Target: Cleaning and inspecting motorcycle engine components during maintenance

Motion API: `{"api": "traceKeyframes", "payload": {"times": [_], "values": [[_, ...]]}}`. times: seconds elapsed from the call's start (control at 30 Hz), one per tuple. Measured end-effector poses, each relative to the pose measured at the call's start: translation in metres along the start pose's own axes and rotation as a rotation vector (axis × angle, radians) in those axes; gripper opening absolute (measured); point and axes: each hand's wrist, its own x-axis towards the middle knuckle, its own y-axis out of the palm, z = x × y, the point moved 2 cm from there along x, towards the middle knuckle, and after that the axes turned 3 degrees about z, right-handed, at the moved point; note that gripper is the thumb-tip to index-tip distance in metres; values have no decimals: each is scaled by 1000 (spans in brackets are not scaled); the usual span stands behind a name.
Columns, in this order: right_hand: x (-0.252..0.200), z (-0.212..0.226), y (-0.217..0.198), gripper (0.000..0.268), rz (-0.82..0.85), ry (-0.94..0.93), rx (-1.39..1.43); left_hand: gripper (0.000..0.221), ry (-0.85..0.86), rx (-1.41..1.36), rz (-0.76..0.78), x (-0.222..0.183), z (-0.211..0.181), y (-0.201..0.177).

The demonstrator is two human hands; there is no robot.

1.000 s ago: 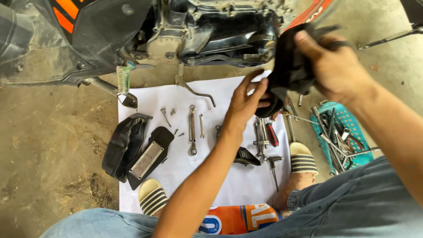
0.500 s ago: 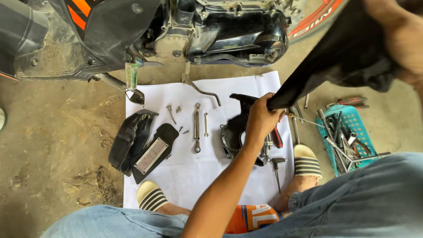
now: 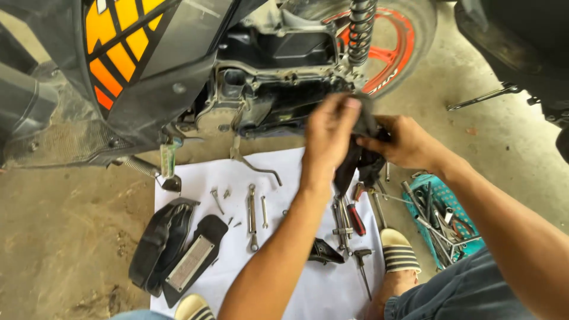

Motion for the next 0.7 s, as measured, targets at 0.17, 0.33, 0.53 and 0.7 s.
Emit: {"api": "traceKeyframes", "payload": {"times": [0.17, 0.33, 0.53, 0.7], "values": [[-5, 74, -33, 16, -181, -340, 336, 56, -277, -123, -487, 8, 6, -71], [9, 99, 1, 13, -367, -229, 860, 63, -355, -80, -329, 3, -5, -46], [21, 114, 3, 19, -622, -192, 928, 62, -84, 137, -169, -2, -99, -10], [2, 142, -8, 33, -551, -346, 1003, 97, 43, 334, 118, 20, -89, -48]]}}
